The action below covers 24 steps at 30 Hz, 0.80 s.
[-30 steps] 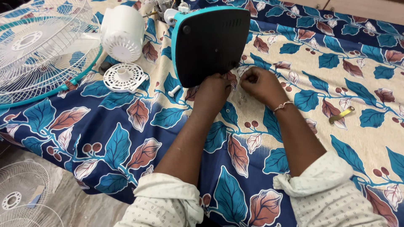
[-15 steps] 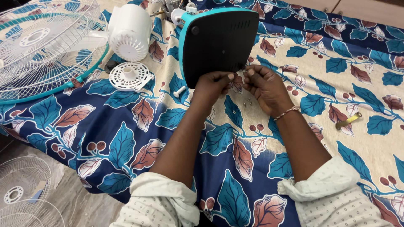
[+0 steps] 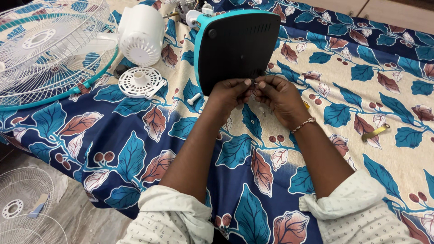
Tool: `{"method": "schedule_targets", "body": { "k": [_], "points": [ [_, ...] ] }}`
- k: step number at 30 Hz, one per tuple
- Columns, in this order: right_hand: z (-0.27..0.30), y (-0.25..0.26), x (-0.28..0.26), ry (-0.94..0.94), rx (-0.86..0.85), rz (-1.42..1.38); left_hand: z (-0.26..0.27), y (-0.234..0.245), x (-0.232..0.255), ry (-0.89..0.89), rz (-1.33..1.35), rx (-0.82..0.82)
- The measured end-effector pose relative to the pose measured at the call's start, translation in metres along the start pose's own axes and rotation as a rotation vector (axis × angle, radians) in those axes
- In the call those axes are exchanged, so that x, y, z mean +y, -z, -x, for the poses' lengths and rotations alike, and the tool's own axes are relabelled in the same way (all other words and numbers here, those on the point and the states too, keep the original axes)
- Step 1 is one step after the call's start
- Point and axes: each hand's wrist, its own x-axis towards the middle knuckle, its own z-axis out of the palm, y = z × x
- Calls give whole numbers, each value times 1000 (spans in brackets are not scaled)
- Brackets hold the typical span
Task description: The person uses a yellow-handled screwdriver to tighten screws on the back of a teal and black fan housing. The person holds the fan housing steady with one hand while turning the screwdriver with the other. The fan housing is placed on a patterned bedsheet with other fan parts nearby.
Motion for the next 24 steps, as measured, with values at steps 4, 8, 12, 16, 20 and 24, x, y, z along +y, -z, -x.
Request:
{"method": "schedule_targets", "body": {
  "k": [4, 8, 12, 16, 20, 24],
  "points": [
    [4, -10, -4, 74, 57, 128, 2, -3, 3, -12, -83, 28],
    [8, -19, -6, 117, 69, 247, 4, -3, 6, -4, -152, 56],
    [10, -22, -7, 221, 58, 401, 2, -4, 4, -27, -127, 43],
    [11, -22, -7, 415, 61, 537, 4, -2, 5, -47, 17, -2],
    [9, -19, -4, 434, 106, 443, 6, -8, 16, -59, 43, 29],
    [0, -15, 5, 404, 115, 294, 13, -10, 47, -88, -198, 146]
  ]
}}
